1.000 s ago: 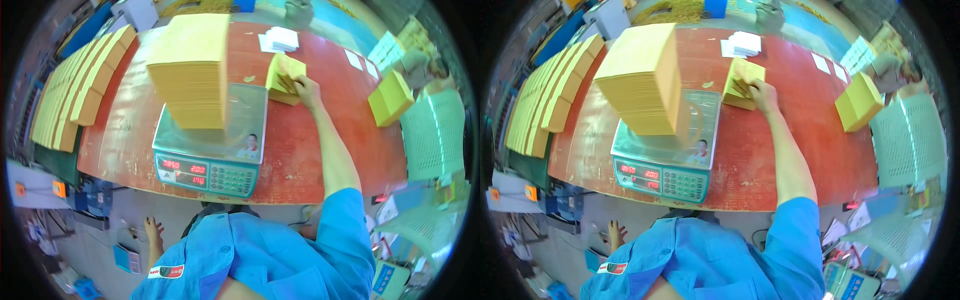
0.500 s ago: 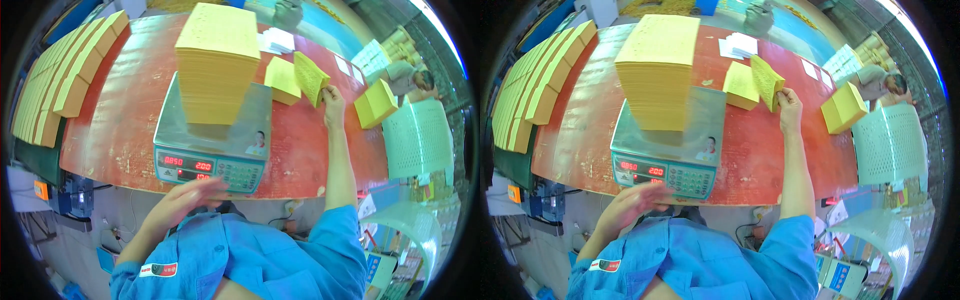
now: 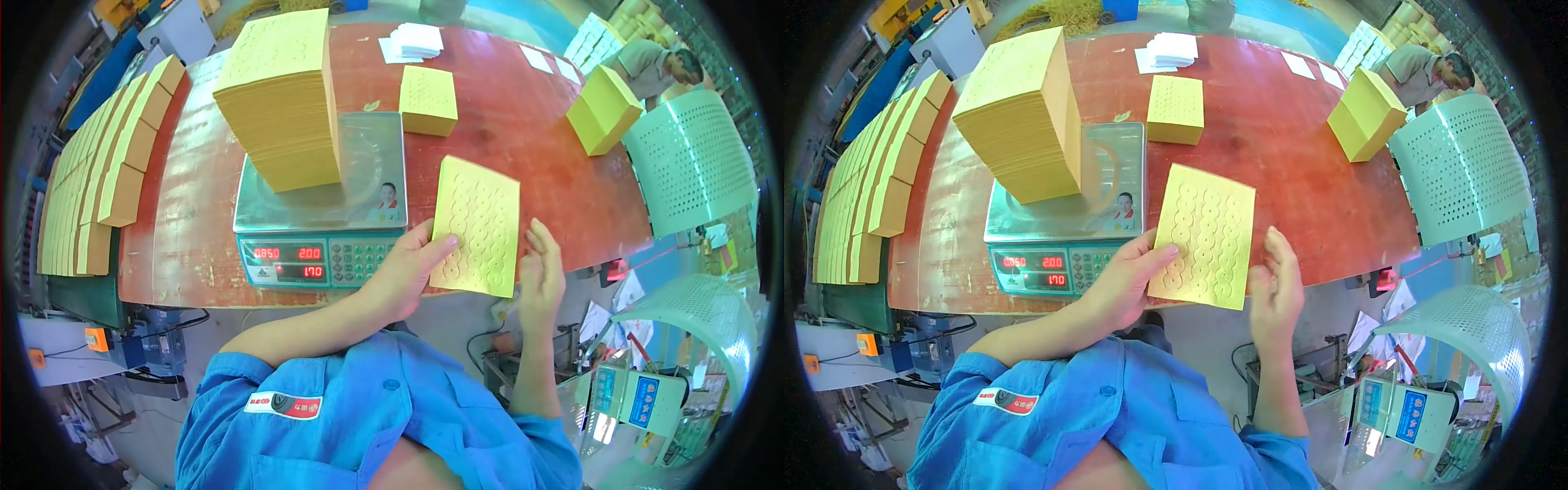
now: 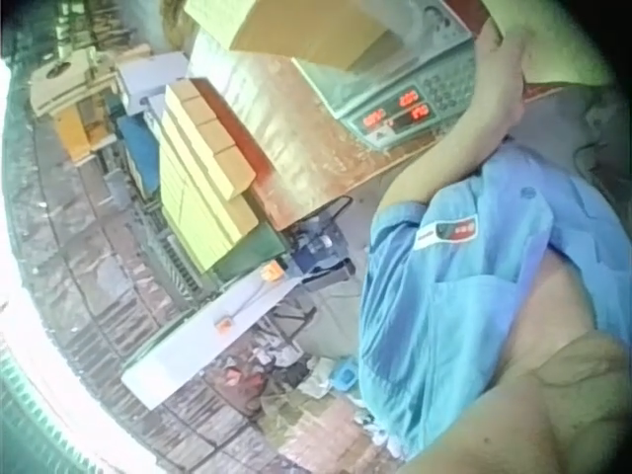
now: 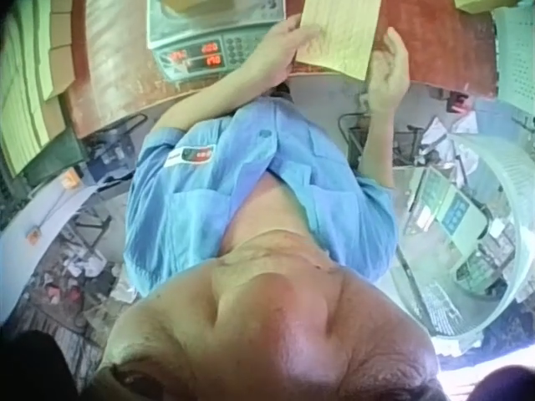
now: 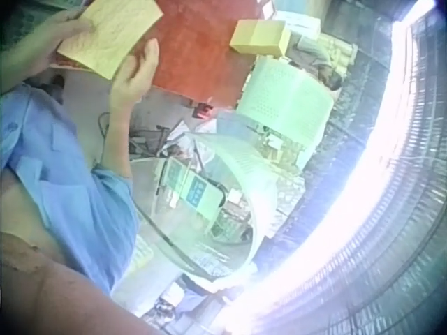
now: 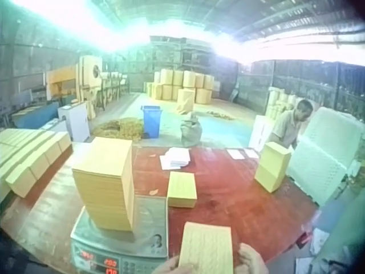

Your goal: The recorder is weighing stacks of yellow paper blocks on an electronic scale and organizing them.

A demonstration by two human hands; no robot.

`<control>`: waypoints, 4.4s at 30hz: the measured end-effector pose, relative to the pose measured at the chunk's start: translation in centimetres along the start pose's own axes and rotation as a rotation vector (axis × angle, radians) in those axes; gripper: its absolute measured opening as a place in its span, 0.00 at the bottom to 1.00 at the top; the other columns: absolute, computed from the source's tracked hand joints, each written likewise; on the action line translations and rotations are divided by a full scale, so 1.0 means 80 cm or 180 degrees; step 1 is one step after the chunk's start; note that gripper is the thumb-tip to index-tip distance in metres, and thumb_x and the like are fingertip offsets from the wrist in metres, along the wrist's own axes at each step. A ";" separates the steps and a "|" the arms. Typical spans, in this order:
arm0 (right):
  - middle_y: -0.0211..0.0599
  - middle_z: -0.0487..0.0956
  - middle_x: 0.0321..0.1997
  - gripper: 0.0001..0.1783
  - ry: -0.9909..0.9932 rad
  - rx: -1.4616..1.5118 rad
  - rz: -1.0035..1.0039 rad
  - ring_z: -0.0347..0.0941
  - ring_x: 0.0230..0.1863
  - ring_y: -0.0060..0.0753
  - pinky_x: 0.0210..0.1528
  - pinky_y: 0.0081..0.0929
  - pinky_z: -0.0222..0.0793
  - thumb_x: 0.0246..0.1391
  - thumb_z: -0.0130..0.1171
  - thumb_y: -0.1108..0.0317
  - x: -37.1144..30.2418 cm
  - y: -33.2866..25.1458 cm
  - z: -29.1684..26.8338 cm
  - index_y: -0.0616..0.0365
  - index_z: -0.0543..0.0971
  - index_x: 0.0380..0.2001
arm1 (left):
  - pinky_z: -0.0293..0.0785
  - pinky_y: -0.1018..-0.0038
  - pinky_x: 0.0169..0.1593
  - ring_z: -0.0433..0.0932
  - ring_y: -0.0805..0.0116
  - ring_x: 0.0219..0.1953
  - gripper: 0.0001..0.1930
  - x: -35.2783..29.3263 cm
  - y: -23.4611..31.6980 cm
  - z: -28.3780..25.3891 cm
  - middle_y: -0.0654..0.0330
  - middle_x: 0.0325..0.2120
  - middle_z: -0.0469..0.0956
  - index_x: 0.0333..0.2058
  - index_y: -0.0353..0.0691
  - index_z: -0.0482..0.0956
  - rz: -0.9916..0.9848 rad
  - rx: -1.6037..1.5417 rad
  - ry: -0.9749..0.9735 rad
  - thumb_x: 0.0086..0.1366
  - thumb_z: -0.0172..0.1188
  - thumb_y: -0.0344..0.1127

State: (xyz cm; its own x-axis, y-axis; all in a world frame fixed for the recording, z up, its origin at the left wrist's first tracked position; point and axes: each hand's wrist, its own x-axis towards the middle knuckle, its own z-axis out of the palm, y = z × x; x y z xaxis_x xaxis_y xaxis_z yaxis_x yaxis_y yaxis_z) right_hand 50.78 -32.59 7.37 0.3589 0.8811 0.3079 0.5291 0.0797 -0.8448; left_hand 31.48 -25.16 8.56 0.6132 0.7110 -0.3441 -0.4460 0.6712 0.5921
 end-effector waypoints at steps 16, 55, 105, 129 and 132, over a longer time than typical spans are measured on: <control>0.34 0.79 0.34 0.20 -0.1754 0.2040 -0.0169 0.75 0.32 0.21 0.32 0.20 0.70 0.56 0.61 0.60 0.265 -0.218 0.186 0.65 0.77 0.46 | 0.62 0.78 0.25 0.71 0.78 0.22 0.13 -0.056 0.343 -0.048 0.64 0.22 0.77 0.29 0.39 0.78 0.2669 0.2660 0.1361 0.61 0.63 0.44; 0.46 0.75 0.55 0.22 -0.0068 -0.2011 -0.0810 0.70 0.57 0.44 0.58 0.36 0.66 0.58 0.56 0.60 0.197 0.251 0.098 0.59 0.74 0.53 | 0.52 0.58 0.66 0.55 0.44 0.66 0.30 -0.244 0.069 -0.521 0.40 0.63 0.57 0.63 0.32 0.60 0.1175 0.6808 0.4645 0.70 0.46 0.47; 0.48 0.76 0.50 0.22 -0.0508 0.1511 -0.0046 0.72 0.55 0.42 0.57 0.32 0.65 0.63 0.49 0.64 0.072 -0.032 0.276 0.62 0.67 0.58 | 0.76 0.70 0.50 0.80 0.68 0.47 0.25 -0.055 0.350 -0.131 0.57 0.48 0.78 0.57 0.38 0.69 -0.0103 0.1780 0.0628 0.67 0.54 0.47; 0.39 0.79 0.45 0.23 -0.1070 0.3143 0.1772 0.77 0.42 0.31 0.41 0.31 0.75 0.65 0.48 0.55 0.124 0.207 -0.048 0.65 0.75 0.51 | 0.69 0.58 0.58 0.71 0.60 0.57 0.30 0.177 0.098 0.042 0.56 0.56 0.71 0.61 0.43 0.63 -0.0054 0.0854 -0.0238 0.68 0.49 0.55; 0.40 0.80 0.42 0.25 -0.1440 0.2970 0.1936 0.77 0.39 0.30 0.39 0.31 0.76 0.65 0.45 0.52 0.197 0.296 -0.090 0.64 0.76 0.48 | 0.64 0.45 0.58 0.68 0.55 0.59 0.32 0.278 0.043 0.081 0.57 0.58 0.69 0.62 0.49 0.63 0.0119 0.1263 -0.0107 0.64 0.52 0.58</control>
State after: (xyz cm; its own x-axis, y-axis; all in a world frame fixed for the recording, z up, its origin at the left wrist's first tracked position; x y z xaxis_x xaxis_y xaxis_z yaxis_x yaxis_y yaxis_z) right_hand 74.49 -20.12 -4.64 -0.0447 0.9605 -0.2747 -0.4608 -0.2638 -0.8474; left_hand 47.80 -8.41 7.63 0.6252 0.7219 -0.2968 -0.1860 0.5071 0.8416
